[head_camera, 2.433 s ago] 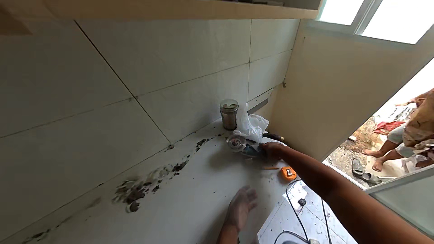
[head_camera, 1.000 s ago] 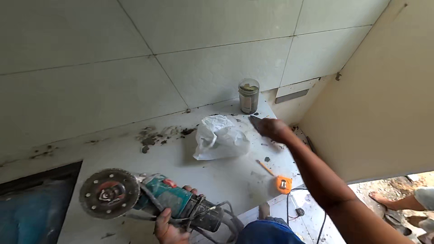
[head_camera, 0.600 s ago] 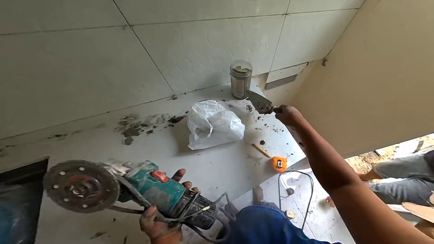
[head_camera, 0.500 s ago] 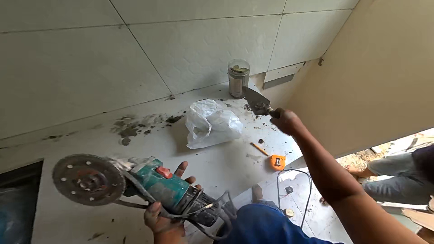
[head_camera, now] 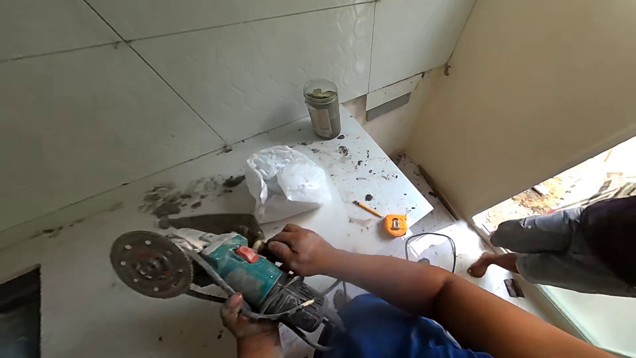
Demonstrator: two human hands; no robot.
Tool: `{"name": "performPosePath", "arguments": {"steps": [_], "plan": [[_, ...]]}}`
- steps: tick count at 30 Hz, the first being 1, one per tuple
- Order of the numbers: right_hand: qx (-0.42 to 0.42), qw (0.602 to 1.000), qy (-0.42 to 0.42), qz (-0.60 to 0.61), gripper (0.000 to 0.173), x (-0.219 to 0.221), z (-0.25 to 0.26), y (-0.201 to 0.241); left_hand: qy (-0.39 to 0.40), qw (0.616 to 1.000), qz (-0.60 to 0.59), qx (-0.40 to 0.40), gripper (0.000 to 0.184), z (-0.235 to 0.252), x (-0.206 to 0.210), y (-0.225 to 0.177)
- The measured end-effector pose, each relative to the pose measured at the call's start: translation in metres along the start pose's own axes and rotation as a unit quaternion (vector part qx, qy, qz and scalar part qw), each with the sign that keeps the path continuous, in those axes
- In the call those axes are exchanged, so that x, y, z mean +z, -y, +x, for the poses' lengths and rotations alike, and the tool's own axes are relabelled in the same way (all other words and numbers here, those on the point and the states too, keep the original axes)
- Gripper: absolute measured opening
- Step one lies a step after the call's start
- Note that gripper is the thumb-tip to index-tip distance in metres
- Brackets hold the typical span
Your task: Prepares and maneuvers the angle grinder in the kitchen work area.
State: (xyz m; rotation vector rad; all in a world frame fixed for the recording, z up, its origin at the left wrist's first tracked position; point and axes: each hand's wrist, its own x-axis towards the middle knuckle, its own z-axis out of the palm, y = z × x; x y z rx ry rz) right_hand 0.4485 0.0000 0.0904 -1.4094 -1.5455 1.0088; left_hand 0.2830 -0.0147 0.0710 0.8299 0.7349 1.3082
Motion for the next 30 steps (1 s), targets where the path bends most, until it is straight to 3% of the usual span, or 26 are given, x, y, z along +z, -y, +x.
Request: {"name": "performPosePath", "arguments": {"steps": [5,7,9,12,14,16,20,22,25,28,30], "plan": [[-0.026,0.997,-0.055,0.056,0.041,0.016,-0.012,-0.001,-0.004,0.999,-0.018,-0.034,0.037,-0.001,-0.016,-0.003],[0.012,0.997,-0.07,0.034,0.037,0.003,-0.027,-0.003,-0.004,0.998,-0.016,-0.056,0.045,0.002,-0.019,-0.006],[0.073,0.99,-0.11,-0.05,0.035,-0.029,-0.053,-0.012,0.046,0.993,-0.054,-0.096,0.055,0.012,-0.032,-0.01],[0.249,0.935,-0.179,-0.176,0.067,-0.104,-0.109,-0.051,0.072,0.988,-0.061,-0.123,0.056,0.024,-0.051,-0.015],[0.403,0.878,-0.168,-0.198,0.097,-0.141,-0.143,-0.08,0.048,0.991,-0.022,-0.123,0.06,0.028,-0.062,-0.016],[0.464,0.85,-0.131,-0.211,0.109,-0.151,-0.161,-0.106,0.05,0.99,0.01,-0.129,0.063,0.036,-0.071,-0.017],[0.373,0.89,-0.115,-0.237,0.091,-0.147,-0.174,-0.143,0.073,0.984,0.062,-0.15,0.062,0.044,-0.09,-0.018],[0.328,0.903,-0.14,-0.24,0.081,-0.142,-0.178,-0.158,0.077,0.981,0.081,-0.16,0.062,0.044,-0.092,-0.019],[0.29,0.915,-0.204,-0.193,0.081,-0.135,-0.187,-0.154,0.098,0.975,0.097,-0.175,0.062,0.046,-0.09,-0.018],[0.253,0.93,-0.266,0.011,0.081,-0.127,-0.216,-0.119,0.107,0.97,0.101,-0.192,0.063,0.044,-0.088,-0.017],[0.213,0.914,-0.281,0.2,0.08,-0.116,-0.241,-0.109,0.138,0.967,0.092,-0.195,0.062,0.044,-0.091,-0.014]]}}
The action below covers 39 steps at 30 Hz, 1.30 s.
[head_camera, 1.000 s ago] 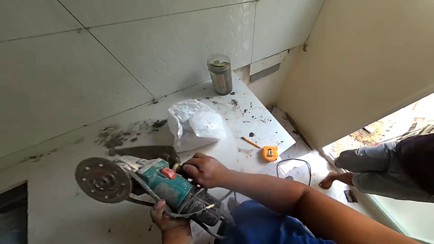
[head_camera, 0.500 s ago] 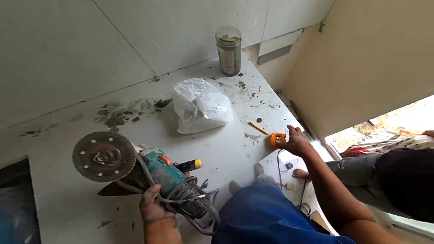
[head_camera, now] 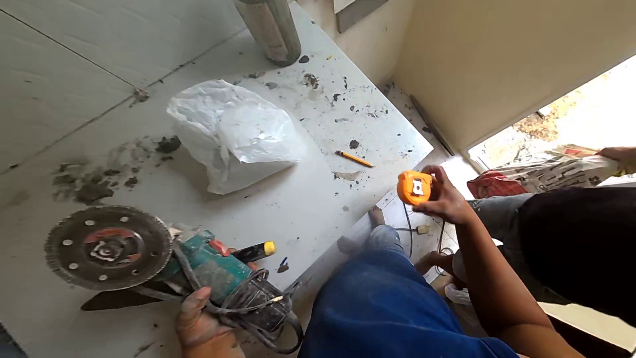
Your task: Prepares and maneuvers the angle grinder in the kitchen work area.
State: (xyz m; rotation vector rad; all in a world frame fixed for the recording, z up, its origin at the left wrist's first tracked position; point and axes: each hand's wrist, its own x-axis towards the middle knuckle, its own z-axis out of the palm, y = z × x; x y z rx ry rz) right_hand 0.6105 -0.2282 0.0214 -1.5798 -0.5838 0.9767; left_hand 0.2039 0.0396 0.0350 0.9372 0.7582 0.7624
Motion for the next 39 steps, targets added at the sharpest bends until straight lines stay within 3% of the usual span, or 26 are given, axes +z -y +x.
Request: {"name": "performPosePath", "arguments": {"steps": [3,6,13,16,19,21,22,24,26,31,35,39], "plan": [[-0.007,0.972,0.054,0.227,0.085,0.01,-0.025,-0.025,0.015,1.0,-0.008,0.002,0.063,0.0,0.004,0.005],[-0.018,0.941,0.143,0.307,0.102,0.023,-0.033,-0.038,-0.033,0.999,0.027,0.007,0.061,-0.005,0.018,0.005],[-0.069,0.801,0.26,0.536,0.065,0.053,-0.026,-0.057,-0.034,0.999,0.029,0.023,0.058,-0.006,0.024,0.003],[-0.044,0.781,0.28,0.556,0.056,0.064,-0.028,-0.064,-0.018,1.0,0.012,0.018,0.058,-0.007,0.023,0.003],[0.039,0.781,0.282,0.556,0.057,0.06,-0.034,-0.075,-0.032,0.999,0.016,0.019,0.062,-0.013,0.013,0.005],[0.127,0.807,0.244,0.522,0.053,0.046,-0.034,-0.084,-0.047,0.998,0.019,0.022,0.062,-0.018,0.011,0.005],[0.179,0.841,0.206,0.466,0.049,0.038,-0.031,-0.087,-0.053,0.998,0.017,0.022,0.061,-0.02,0.012,0.003],[0.268,0.906,0.143,0.295,0.048,0.027,-0.019,-0.1,-0.068,0.997,0.015,0.02,0.062,-0.024,0.012,0.0],[0.332,0.928,0.11,0.126,0.044,0.023,-0.005,-0.12,-0.089,0.995,0.024,0.023,0.061,-0.028,0.009,-0.001],[0.373,0.884,0.24,-0.15,0.039,0.028,0.018,-0.159,-0.087,0.996,0.028,0.013,0.055,-0.03,-0.012,-0.001],[0.348,0.859,0.294,-0.235,0.043,0.039,0.03,-0.164,-0.136,0.989,0.057,0.015,0.041,-0.036,0.001,-0.008],[0.343,0.835,0.323,-0.285,0.049,0.049,0.043,-0.176,-0.146,0.987,0.064,0.018,0.037,-0.039,-0.003,-0.008]]}}
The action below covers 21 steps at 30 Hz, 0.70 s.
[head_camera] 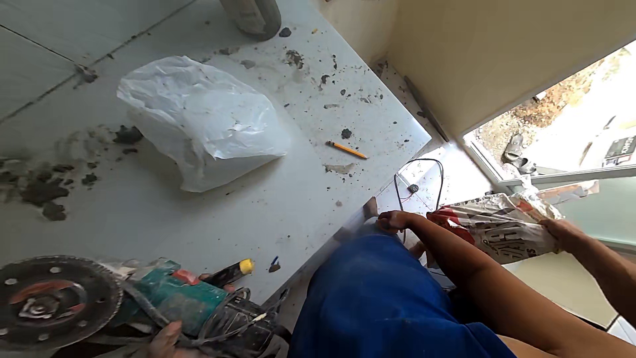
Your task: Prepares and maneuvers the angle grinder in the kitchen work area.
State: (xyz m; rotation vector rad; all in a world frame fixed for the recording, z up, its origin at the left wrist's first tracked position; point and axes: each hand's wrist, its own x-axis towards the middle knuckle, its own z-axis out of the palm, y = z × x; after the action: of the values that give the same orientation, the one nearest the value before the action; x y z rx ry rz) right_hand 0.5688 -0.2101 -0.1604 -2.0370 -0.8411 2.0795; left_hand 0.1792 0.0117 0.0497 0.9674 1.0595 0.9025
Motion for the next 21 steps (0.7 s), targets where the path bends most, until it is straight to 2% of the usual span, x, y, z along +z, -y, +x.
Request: {"name": "performPosePath", "arguments": {"steps": [6,9,14,16,19,21], "plan": [[-0.008,0.999,-0.034,-0.025,0.051,0.007,0.028,-0.011,0.015,1.0,-0.005,-0.003,0.053,0.006,-0.01,0.002],[0.014,0.999,-0.035,-0.031,0.051,0.006,0.033,-0.01,0.0,1.0,0.004,0.005,0.044,0.005,-0.007,0.0],[0.018,0.997,-0.061,-0.052,0.053,0.016,0.036,-0.033,-0.007,1.0,0.007,0.017,0.046,0.005,-0.011,0.0],[0.023,0.994,-0.074,-0.075,0.053,0.017,0.029,-0.021,-0.018,1.0,0.014,0.019,0.041,0.003,-0.011,0.0],[-0.012,0.993,-0.081,-0.08,0.052,0.016,0.034,-0.003,-0.042,0.999,0.023,0.015,0.027,0.0,-0.006,-0.003],[-0.05,0.994,-0.077,-0.067,0.051,0.018,0.043,-0.003,-0.051,0.998,0.038,0.025,0.024,0.0,-0.009,-0.006]]}}
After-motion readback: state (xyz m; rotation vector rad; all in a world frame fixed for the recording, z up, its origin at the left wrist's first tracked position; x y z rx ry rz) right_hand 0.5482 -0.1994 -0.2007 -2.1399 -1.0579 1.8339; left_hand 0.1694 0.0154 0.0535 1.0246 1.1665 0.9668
